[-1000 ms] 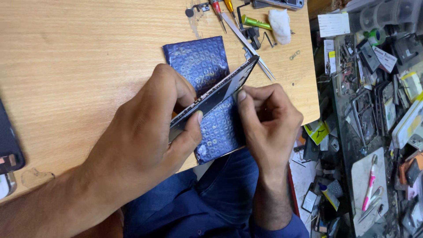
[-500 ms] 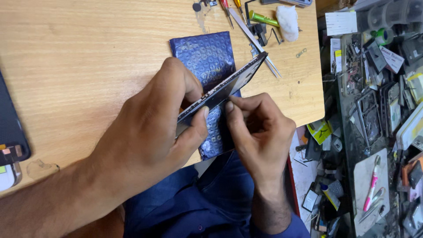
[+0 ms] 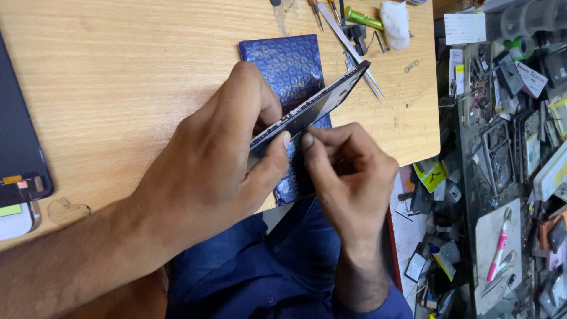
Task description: The person applies adhesive to the edges of a smartphone frame and presses small black rubber gaskets into place along the perimeter. They wipe excess adhesive with a cloth and continue fitting gaskets around the frame.
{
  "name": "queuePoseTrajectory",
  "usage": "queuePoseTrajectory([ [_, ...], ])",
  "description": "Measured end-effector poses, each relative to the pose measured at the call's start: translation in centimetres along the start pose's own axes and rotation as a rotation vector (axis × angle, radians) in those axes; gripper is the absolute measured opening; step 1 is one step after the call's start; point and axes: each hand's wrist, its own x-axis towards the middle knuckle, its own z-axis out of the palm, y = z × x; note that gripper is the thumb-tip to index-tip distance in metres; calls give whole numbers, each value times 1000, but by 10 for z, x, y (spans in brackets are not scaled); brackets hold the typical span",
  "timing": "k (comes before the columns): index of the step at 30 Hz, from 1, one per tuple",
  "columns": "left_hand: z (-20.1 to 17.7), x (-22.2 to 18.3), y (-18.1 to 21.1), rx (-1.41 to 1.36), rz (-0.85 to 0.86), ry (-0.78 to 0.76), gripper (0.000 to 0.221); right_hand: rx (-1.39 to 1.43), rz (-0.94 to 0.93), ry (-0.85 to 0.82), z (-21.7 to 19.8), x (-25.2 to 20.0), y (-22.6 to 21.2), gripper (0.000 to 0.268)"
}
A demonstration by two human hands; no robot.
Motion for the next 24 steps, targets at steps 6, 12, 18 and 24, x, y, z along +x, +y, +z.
queuePoseTrajectory([
  [6, 0, -1, -1, -5, 32, 13, 29, -39, 17, -2, 2, -5, 4, 7],
  [12, 1, -1, -3, -5, 13, 9, 28, 11, 21, -34, 3, -8, 6, 6],
  [18, 1, -2, -2, -20, 31, 29, 29, 13, 29, -26, 10, -13, -6, 6],
  [24, -1, -2, -1, -38, 25, 42, 29, 23, 19, -24, 15, -15, -15, 6],
])
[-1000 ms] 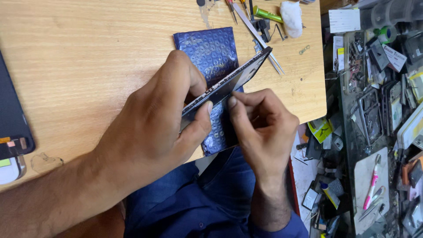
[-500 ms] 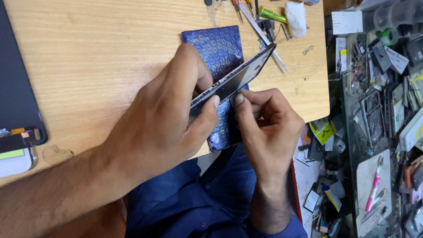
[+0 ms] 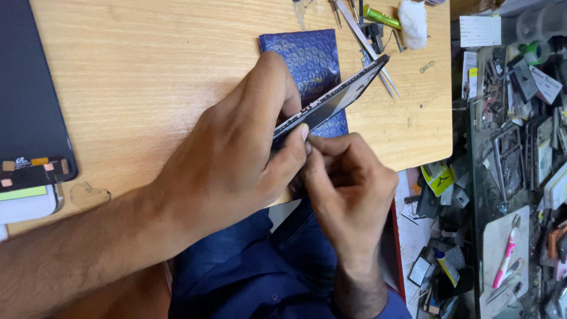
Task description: The person applies adhesive to the edges of a smartphone frame and presses small black rubber gaskets into place along the perimeter. They wipe excess adhesive with a cloth and continue fitting gaskets around the frame.
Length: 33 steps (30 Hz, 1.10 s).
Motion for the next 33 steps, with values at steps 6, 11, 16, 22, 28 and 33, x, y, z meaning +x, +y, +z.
queuePoseTrajectory([
  [6, 0, 2, 3, 7, 25, 7, 32, -47, -25, 7, 2, -7, 3, 6],
  [11, -1, 4, 4, -20, 35, 12, 31, -51, -8, 8, 1, -11, 7, 5],
  [16, 2, 2, 0, -39, -18, -33, 28, -158, -23, -40, 4, -19, 3, 8],
  [22, 3, -1, -2, 12, 49, -6, 29, -186, -82, -86, 8, -23, -4, 15],
  [28, 0, 1, 1, -12, 24, -10, 27, -206, -95, -46, 13, -29, -3, 20],
  [33, 0, 3, 2, -28, 28, -7, 27, -54, -11, -46, 15, -32, -4, 14],
])
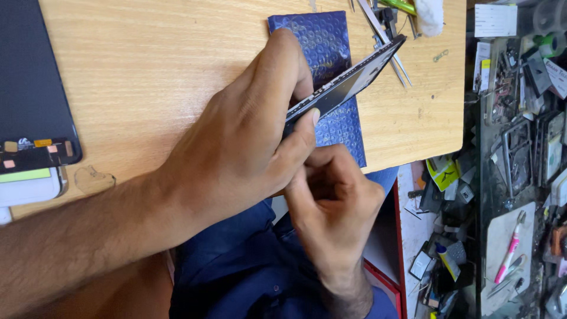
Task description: The person applies adhesive to the edges of a smartphone frame and presses small black rubber gaskets into place along the perimeter. They wipe excess adhesive with a cloth and continue fitting gaskets around the frame.
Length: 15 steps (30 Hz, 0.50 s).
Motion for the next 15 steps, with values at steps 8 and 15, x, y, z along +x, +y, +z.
queuePoseTrajectory([
  [8, 0, 0, 2, -7, -13, -3, 26, 55, 45, 5, 1, -2, 1, 11],
  [15, 1, -1, 1, 13, 4, 2, 25, 106, 87, -50, -4, -4, 6, 9],
])
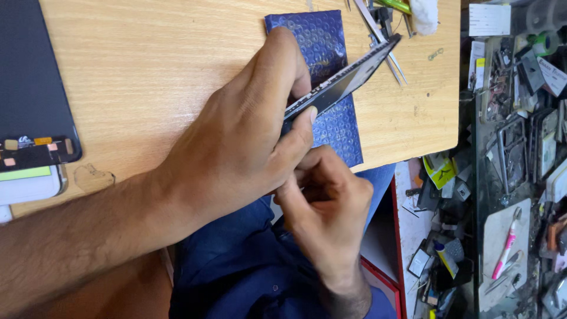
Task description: The person applies adhesive to the edges of a smartphone frame and presses small black rubber gaskets into place along the perimeter. They wipe excess adhesive with a cloth and continue fitting gaskets around the frame.
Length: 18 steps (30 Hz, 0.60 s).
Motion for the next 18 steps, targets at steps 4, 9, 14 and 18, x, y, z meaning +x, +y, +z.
queuePoseTrajectory([
  [4, -2, 2, -2, 21, 70, 81, 30, 184, -62, 215, -20, 12, 3, 13],
  [9, -6, 10, -6, -457, -340, 6, 29, 608, -132, 297, -57, 29, 17, 23],
  [14, -11, 17, 2, -684, -319, -80, 55, 654, -186, 160, -49, 16, 32, 9],
  [18, -11, 17, 7, -817, -315, -116, 57, 718, -195, 145, -30, 2, 23, 20],
])
